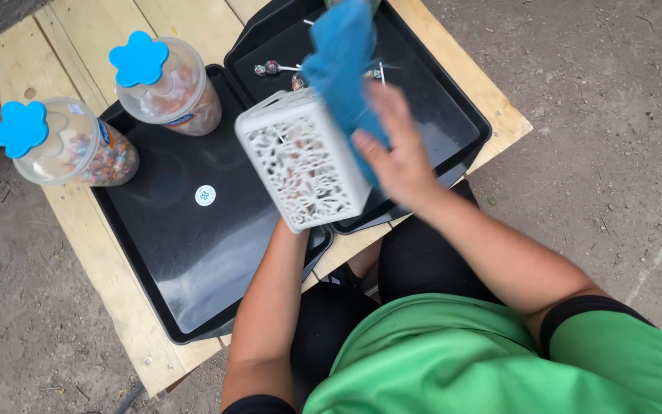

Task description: Cleaning a small plastic basket with a cloth and then sorting lollipops from a tray into the basket.

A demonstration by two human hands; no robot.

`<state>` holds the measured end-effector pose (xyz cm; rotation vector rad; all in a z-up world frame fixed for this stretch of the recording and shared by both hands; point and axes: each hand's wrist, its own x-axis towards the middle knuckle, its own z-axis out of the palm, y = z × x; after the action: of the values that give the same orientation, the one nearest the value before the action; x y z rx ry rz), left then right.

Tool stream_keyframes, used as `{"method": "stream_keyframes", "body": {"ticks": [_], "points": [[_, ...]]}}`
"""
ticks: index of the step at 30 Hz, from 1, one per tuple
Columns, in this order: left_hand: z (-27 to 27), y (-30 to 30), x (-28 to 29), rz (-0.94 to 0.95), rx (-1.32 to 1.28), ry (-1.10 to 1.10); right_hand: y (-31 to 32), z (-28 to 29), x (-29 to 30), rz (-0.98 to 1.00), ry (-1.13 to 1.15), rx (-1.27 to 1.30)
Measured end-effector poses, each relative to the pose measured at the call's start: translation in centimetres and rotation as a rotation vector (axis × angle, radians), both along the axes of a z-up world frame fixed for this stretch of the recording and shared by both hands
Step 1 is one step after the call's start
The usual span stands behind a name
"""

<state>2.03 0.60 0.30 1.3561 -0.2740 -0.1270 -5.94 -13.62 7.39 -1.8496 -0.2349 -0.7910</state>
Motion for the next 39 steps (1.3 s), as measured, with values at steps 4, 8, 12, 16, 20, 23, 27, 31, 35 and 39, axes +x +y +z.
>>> {"method": "stream_keyframes", "body": {"ticks": [4, 8, 12, 16, 20, 23, 27, 31, 35, 39], "points": [[-0.1, -0.1, -0.1, 0.029, 0.055, -0.04, 2.7, -0.1, -1.7, 0.14, 0.007, 0.039], [-0.2, -0.2, 0.0, 0.056, 0.109, -0.08, 1.4, -2.1, -2.6, 0.081, 0.045, 0.025], [-0.1, -0.5, 0.1, 0.084, 0.157, -0.124, -1.9, 0.3, -4.9, 0.016, 0.326, 0.279], [0.4, -2.1, -0.1, 0.092, 0.198, -0.156, -6.3, 2.6, -8.1, -0.141, 0.354, 0.48], [1.8, -6.4, -1.8, -0.193, 0.36, -0.107, -11.2, 3.2, -9.0, -0.283, 0.061, 0.635], [2.0, -10.8, -1.8, -0.35, 0.561, 0.002, -12.1, 3.5, -8.6, -0.354, 0.024, 0.782], [0.3, -14.8, 0.0, -0.379, 0.807, 0.04, -12.3, 2.2, -8.5, -0.312, 0.018, 0.785], [2.1, -14.9, 0.8, -0.34, 0.92, 0.102, -13.0, 0.2, -7.5, -0.318, 0.122, 0.87], [3.2, -13.7, 1.3, -0.353, 0.924, 0.152, -12.3, -1.4, -5.3, -0.238, 0.242, 0.74], [3.2, -12.4, 1.6, -0.3, 0.972, 0.137, -11.2, -1.5, -4.4, -0.242, 0.259, 0.464]]}}
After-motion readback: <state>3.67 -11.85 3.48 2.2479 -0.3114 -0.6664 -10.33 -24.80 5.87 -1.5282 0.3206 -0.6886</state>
